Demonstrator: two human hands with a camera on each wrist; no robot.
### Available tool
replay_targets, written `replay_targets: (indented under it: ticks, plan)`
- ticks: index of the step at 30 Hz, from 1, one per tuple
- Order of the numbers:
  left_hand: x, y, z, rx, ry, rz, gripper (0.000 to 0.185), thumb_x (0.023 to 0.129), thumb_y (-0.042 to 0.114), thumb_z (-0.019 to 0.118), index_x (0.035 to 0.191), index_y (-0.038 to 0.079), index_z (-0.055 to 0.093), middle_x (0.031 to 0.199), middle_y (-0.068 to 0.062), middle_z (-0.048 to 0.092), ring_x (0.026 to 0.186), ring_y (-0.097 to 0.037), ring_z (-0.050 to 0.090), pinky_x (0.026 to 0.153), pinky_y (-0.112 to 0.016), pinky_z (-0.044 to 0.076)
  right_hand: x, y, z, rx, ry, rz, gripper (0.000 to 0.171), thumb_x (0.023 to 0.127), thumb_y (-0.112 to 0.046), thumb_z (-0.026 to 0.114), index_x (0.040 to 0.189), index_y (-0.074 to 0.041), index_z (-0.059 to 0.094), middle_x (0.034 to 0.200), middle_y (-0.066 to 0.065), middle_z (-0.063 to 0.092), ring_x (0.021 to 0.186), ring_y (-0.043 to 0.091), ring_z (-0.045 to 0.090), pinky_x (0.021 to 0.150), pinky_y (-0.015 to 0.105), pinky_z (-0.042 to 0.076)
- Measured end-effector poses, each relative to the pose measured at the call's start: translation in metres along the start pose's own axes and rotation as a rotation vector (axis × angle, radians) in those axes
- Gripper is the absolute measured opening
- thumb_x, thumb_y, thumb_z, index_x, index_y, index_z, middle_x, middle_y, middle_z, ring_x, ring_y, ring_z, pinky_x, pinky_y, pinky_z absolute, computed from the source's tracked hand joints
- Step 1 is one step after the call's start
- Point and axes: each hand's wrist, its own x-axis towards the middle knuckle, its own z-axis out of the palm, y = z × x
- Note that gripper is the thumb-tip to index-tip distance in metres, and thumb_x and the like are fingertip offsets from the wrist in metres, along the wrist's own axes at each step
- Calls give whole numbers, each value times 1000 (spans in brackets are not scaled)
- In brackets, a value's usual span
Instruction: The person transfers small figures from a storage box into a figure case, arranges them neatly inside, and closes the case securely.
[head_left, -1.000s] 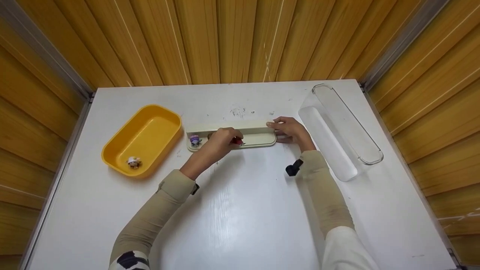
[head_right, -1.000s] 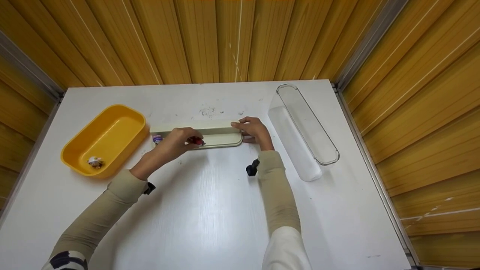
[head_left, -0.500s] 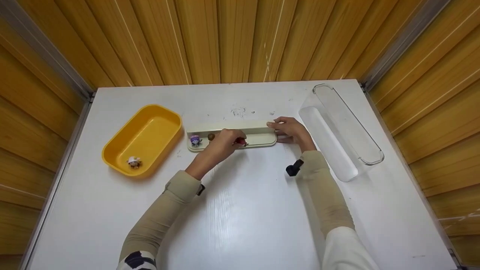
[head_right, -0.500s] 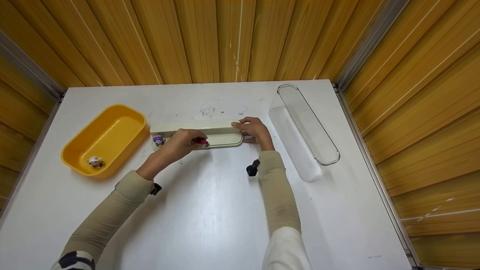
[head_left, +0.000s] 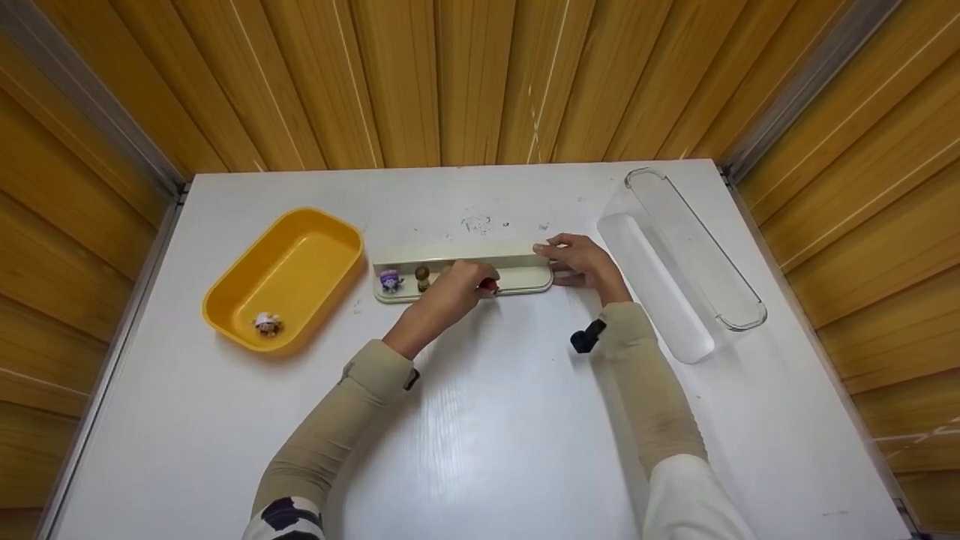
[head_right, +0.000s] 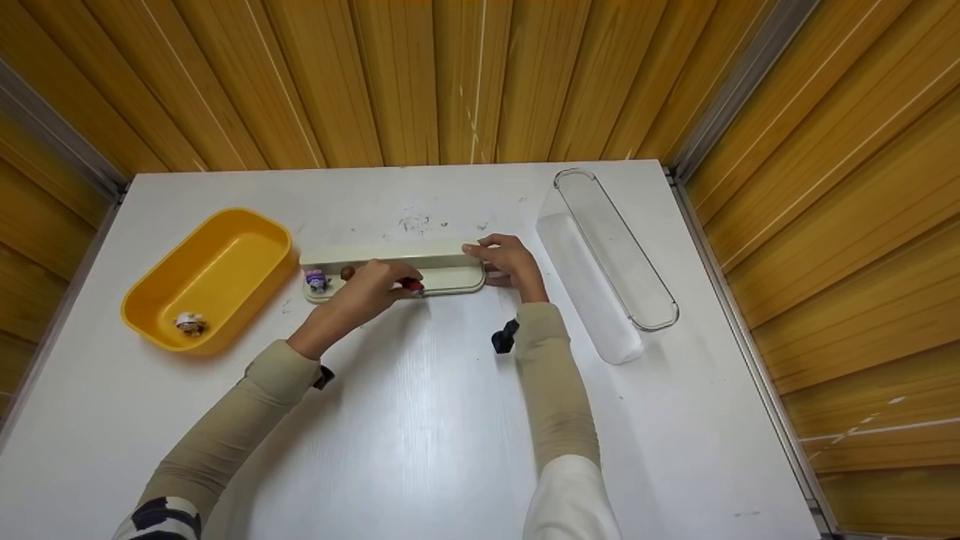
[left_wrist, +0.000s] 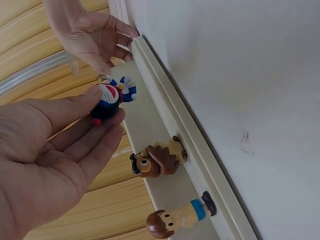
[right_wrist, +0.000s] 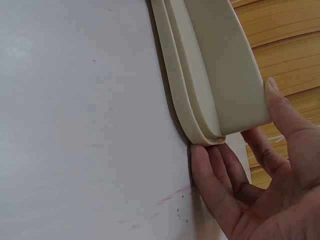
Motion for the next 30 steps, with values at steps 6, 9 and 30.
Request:
replay_targets:
  ticks: [6,9,30]
  plan:
    - [3,1,1,37,-4,1,11,97,-4,64,102,0,73,97,-9,72,84,-18,60,74,-34,54,0,1,0,5,-9,-2,54,89,-40,79,130,-13,57,127,9,63,105,20,67,88,36,59]
    - [6,2,0,34,2,-3,13,99,-3,61,99,1,73,95,-8,72,81,-16,56,70,-33,50,0,1,0,18,-17,-10,56,88,-41,80,131,-13,56,127,9,63,107,20,67,90,37,59]
    - [30,18,0,289,-41,-34,12,97,7,67,103,5,77,98,-10,75,80,-21,68,71,-38,58,1,1,-1,-11,-22,-24,61,89,-41,78,136,-11,55,137,13,57,110,24,65,89,38,59]
